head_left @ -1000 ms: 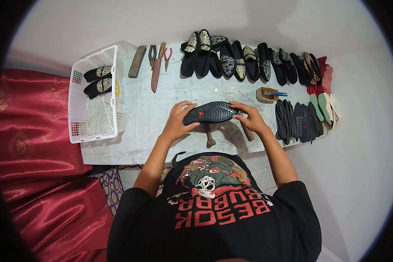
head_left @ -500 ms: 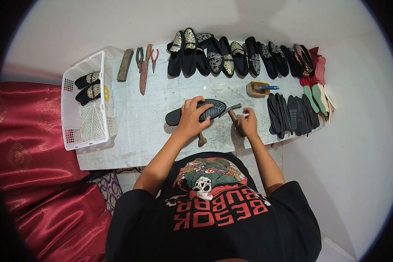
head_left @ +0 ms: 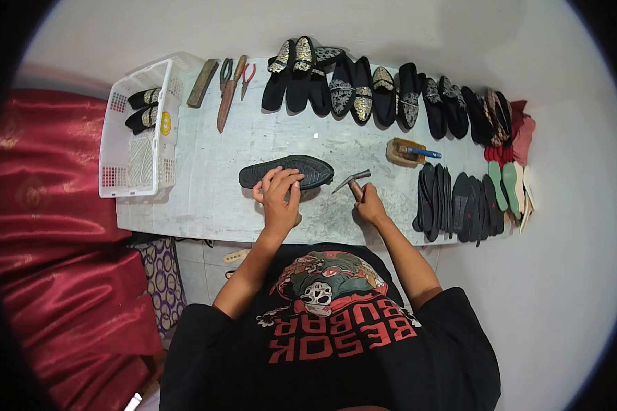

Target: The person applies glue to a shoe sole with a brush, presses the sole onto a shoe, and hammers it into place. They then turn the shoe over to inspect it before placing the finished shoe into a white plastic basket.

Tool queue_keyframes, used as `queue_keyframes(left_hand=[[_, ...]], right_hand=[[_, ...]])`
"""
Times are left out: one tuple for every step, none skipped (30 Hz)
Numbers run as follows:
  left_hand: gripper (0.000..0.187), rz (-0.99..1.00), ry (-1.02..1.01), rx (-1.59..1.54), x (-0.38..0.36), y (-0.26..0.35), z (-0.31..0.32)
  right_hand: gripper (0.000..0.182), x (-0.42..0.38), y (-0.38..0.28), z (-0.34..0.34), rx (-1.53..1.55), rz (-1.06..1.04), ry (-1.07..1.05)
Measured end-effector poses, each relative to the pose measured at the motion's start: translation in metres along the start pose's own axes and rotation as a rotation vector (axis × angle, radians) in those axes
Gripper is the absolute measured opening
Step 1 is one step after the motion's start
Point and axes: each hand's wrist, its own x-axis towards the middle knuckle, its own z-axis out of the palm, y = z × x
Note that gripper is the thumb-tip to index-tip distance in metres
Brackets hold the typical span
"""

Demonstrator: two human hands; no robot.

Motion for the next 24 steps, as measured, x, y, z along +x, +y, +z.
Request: queue_keyframes(left_hand=[[0.016, -0.013, 0.015, 0.013, -0.003, 0.004, 0.005], [0.016, -0.060, 0.053, 0.060, -0.006, 0.008, 0.010], [0.018, -0.108, 0.091, 0.108, -0.009, 0.011, 0.015], [0.018, -0.126, 0.108, 0.121, -0.012, 0.015, 0.022], [0.027, -0.248, 0.253, 0.076, -0.016, 0.019, 0.031], [0.037, -0.367, 0.399, 0.032, -0.020, 0.020, 0.039], [0.037, -0.381, 0.415, 0.049, -0.029, 0.011, 0.054], [0.042, -0.608, 0.572, -0.206, -0.041, -0.007, 0.075], [0.048, -0.827, 0.725, -0.472, -0.041, -0.005, 0.078], [0.066, -1.092, 0.676, -0.829, -0.048, -0.002, 0.077], [0.066, -1.095, 0.689, -0.828, -0.052, 0.001, 0.076], [0.073, -1.200, 0.617, -1.077, -0.052, 0.005, 0.073], [0.080, -1.292, 0.528, -1.330, -0.051, 0.008, 0.070], [0.087, -1.372, 0.421, -1.584, -0.049, 0.011, 0.067], [0.087, -1.371, 0.417, -1.586, -0.043, 0.015, 0.063], [0.082, -1.247, 0.299, -1.676, -0.035, 0.018, 0.057], [0.078, -1.117, 0.178, -1.758, -0.027, 0.017, 0.055], [0.078, -1.118, 0.168, -1.764, -0.021, 0.012, 0.055], [0.071, -1.068, 0.158, -1.781, -0.014, 0.007, 0.057], [0.064, -1.017, 0.149, -1.799, -0.010, 0.002, 0.059], [0.064, -1.016, 0.141, -1.811, -0.008, -0.003, 0.061], [0.062, -1.046, 0.116, -1.770, -0.005, -0.007, 0.064], [0.059, -1.077, 0.090, -1.724, -0.005, -0.013, 0.064], [0.059, -1.080, 0.079, -1.729, -0.003, -0.017, 0.061]], right_hand=[[0.039, 0.002, 0.008, -0.001, 0.101, -0.032, -0.014], [0.039, 0.004, 0.017, -0.001, 0.096, -0.050, -0.031], [0.037, 0.002, 0.010, -0.011, 0.099, -0.014, -0.035], [0.035, -0.002, 0.006, -0.021, 0.102, 0.023, -0.041], [0.035, -0.006, 0.003, -0.031, 0.097, 0.003, -0.061], [0.036, -0.011, -0.001, -0.040, 0.151, -0.001, -0.061], [0.037, -0.016, -0.005, -0.049, 0.208, 0.000, -0.061], [0.036, -0.018, -0.009, -0.057, 0.202, -0.005, -0.050], [0.036, -0.016, -0.007, -0.059, 0.202, -0.013, -0.066], [0.034, -0.014, -0.005, -0.063, 0.307, -0.012, -0.058], [0.032, -0.010, -0.004, -0.066, 0.410, -0.011, -0.046], [0.028, -0.008, -0.012, -0.076, 0.484, -0.021, -0.085], [0.028, -0.005, -0.025, -0.086, 0.480, -0.026, -0.087], [0.027, -0.002, -0.039, -0.094, 0.555, -0.060, -0.117], [0.025, 0.000, -0.056, -0.102, 0.631, -0.091, -0.145], [0.023, 0.001, -0.073, -0.110, 0.625, -0.158, -0.123], [0.023, 0.003, -0.089, -0.117, 0.622, -0.154, -0.117], [0.024, 0.006, -0.103, -0.123, 0.594, -0.233, -0.120], [0.025, 0.008, -0.115, -0.130, 0.561, -0.310, -0.122], [0.031, 0.011, -0.126, -0.136, 0.545, -0.314, -0.172], [0.031, 0.013, -0.139, -0.144, 0.535, -0.312, -0.163], [0.034, 0.014, -0.155, -0.154, 0.461, -0.391, -0.171], [0.039, 0.012, -0.172, -0.161, 0.388, -0.467, -0.179], [0.043, 0.007, -0.189, -0.167, 0.338, -0.531, -0.099]])
